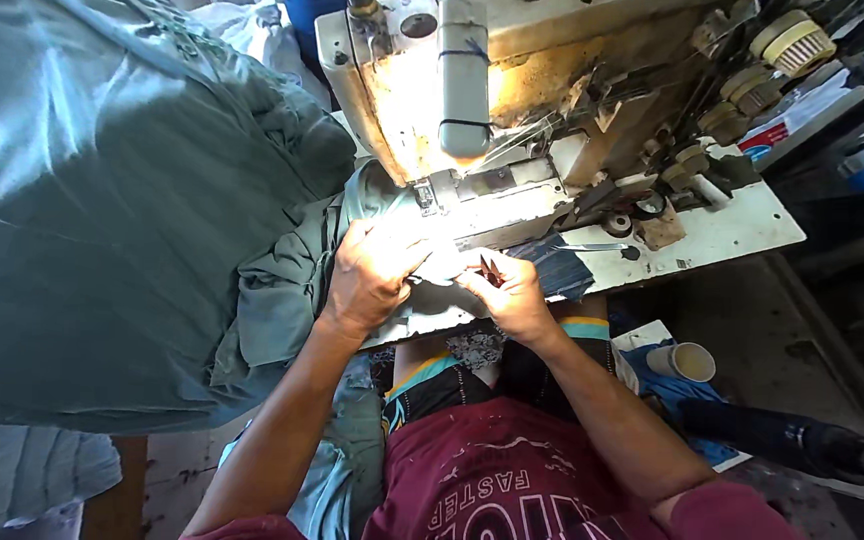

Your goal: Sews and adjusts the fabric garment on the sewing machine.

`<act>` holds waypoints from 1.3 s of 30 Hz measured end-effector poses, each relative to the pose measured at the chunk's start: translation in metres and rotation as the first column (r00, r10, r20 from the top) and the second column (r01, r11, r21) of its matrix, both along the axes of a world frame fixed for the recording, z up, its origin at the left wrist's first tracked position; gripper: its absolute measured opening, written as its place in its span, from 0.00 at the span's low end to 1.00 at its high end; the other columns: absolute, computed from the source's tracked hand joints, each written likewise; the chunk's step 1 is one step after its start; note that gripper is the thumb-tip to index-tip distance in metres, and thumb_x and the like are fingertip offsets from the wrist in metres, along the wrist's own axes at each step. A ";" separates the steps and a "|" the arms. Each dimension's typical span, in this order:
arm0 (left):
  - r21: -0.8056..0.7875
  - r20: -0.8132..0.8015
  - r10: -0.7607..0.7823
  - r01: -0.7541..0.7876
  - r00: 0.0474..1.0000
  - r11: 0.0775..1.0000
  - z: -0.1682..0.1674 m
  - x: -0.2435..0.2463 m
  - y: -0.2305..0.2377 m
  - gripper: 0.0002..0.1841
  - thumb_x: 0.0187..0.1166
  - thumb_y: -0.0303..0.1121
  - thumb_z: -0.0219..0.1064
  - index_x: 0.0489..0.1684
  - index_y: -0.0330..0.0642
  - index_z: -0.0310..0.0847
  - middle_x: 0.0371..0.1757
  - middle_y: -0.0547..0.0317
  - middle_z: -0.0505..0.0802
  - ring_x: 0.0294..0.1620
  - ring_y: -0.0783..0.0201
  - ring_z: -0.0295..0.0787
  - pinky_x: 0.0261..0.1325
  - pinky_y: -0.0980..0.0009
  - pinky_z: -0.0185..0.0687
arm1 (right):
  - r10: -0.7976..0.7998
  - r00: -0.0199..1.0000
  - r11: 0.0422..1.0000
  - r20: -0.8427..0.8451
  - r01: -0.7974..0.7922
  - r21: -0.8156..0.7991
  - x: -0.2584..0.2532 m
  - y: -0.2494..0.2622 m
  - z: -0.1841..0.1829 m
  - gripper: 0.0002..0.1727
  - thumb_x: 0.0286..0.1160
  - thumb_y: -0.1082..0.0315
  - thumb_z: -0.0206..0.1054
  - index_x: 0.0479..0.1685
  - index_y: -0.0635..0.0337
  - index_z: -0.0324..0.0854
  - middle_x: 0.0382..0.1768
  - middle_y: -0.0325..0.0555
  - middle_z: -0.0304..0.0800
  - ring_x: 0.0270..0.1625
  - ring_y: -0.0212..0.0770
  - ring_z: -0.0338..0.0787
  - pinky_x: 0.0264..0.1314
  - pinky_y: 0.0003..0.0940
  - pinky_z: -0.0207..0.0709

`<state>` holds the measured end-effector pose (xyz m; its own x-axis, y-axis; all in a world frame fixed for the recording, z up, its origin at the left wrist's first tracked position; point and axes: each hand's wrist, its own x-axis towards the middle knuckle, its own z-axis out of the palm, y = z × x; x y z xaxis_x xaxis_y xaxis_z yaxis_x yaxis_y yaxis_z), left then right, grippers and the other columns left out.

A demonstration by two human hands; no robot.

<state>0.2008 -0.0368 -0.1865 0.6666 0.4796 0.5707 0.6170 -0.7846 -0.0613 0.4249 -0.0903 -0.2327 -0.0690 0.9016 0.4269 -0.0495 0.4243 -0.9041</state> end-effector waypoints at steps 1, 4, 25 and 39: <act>-0.006 -0.022 -0.010 0.009 1.000 1.000 0.002 -0.002 0.000 0.16 0.74 0.26 0.64 0.54 0.49 0.95 0.59 0.56 0.96 0.58 0.51 0.90 0.66 0.48 0.75 | -0.005 1.000 1.000 -0.004 0.005 -0.007 0.000 0.000 -0.002 0.08 0.75 0.78 0.71 0.49 0.65 0.89 0.39 0.45 0.93 0.34 0.33 0.88 0.38 0.29 0.86; -0.019 -0.049 -0.023 0.022 0.999 1.000 0.008 -0.005 0.005 0.17 0.73 0.26 0.62 0.53 0.48 0.95 0.55 0.54 0.96 0.57 0.50 0.90 0.68 0.47 0.74 | -0.024 1.000 1.000 0.018 0.025 -0.011 -0.003 0.005 0.001 0.06 0.75 0.77 0.71 0.47 0.65 0.89 0.36 0.44 0.91 0.31 0.32 0.86 0.33 0.27 0.83; -0.233 -0.242 0.274 -0.330 0.931 0.915 0.096 -0.091 0.006 0.31 0.74 0.68 0.64 0.36 0.45 0.91 0.73 0.42 0.81 0.76 0.33 0.70 0.70 0.30 0.65 | -0.204 0.930 0.976 0.306 0.172 0.130 -0.014 0.027 0.000 0.10 0.82 0.69 0.68 0.58 0.58 0.87 0.44 0.45 0.92 0.40 0.36 0.91 0.44 0.36 0.88; -0.308 0.356 -0.178 0.295 0.917 0.904 -0.006 0.001 -0.086 0.17 0.76 0.47 0.77 0.28 0.43 0.83 0.24 0.63 0.85 0.28 0.69 0.82 0.35 0.69 0.78 | 0.095 0.853 0.948 0.513 -0.234 0.214 0.013 -0.046 -0.001 0.10 0.85 0.69 0.65 0.54 0.56 0.91 0.56 0.41 0.94 0.58 0.34 0.92 0.62 0.35 0.88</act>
<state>0.2016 -0.1232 -0.1924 0.6007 0.5363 0.5930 0.3510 -0.8433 0.4071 0.4375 -0.1364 -0.2339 -0.4693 0.7190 0.5126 0.2802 0.6717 -0.6857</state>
